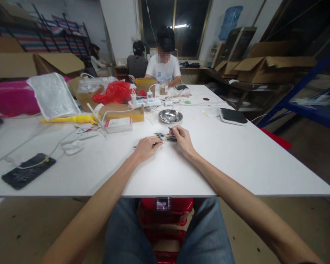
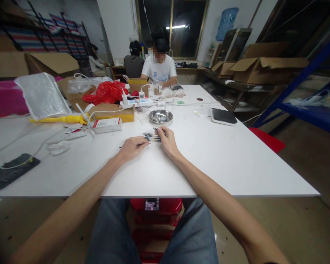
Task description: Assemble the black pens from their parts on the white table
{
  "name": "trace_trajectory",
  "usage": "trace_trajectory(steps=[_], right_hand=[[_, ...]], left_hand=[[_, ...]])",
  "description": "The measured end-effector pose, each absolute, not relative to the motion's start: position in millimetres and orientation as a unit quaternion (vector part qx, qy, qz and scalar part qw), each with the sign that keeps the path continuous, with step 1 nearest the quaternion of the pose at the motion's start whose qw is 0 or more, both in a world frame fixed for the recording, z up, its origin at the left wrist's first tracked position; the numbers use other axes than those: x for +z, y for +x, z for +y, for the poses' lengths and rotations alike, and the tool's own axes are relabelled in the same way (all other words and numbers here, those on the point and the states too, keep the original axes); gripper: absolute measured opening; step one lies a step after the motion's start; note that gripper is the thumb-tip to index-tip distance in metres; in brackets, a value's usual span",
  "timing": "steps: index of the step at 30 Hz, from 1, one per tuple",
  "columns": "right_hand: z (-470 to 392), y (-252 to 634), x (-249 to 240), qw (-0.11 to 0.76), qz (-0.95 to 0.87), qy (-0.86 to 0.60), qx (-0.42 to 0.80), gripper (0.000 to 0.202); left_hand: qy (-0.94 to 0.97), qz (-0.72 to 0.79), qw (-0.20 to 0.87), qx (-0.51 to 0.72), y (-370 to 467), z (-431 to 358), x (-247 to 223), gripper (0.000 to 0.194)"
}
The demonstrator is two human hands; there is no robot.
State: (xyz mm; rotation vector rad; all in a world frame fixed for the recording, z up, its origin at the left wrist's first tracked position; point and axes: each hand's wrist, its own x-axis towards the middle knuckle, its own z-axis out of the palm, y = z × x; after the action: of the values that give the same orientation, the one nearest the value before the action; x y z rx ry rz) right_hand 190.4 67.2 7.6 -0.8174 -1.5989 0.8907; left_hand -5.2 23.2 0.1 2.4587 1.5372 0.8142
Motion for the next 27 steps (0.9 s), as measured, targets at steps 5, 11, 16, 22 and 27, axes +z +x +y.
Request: trace_trajectory(steps=[5,11,16,22,27], right_hand=[[68.0,206.1,-1.0,0.582,-0.596,-0.394,0.389,0.036],[65.5,208.3,6.7,0.562,-0.547,-0.375,0.494,0.037],[60.5,201.9,4.3,0.522,-0.578,-0.378,0.500,0.031],[62.4,202.9,1.7,0.496,-0.603,-0.372,0.503,0.031],[60.5,202.0,2.4,0.499,-0.603,-0.373,0.499,0.030]], left_hand=[[0.824,0.497,0.062,0.265,-0.9,19.7,2.5,0.022],[0.818,0.484,0.074,0.303,-1.4,21.2,1.2,0.019],[0.802,0.455,0.097,0.375,-1.9,21.8,3.2,0.020],[0.799,0.447,0.088,0.392,-1.3,21.2,4.7,0.020],[0.803,0.442,0.087,0.389,-2.3,22.4,2.7,0.018]])
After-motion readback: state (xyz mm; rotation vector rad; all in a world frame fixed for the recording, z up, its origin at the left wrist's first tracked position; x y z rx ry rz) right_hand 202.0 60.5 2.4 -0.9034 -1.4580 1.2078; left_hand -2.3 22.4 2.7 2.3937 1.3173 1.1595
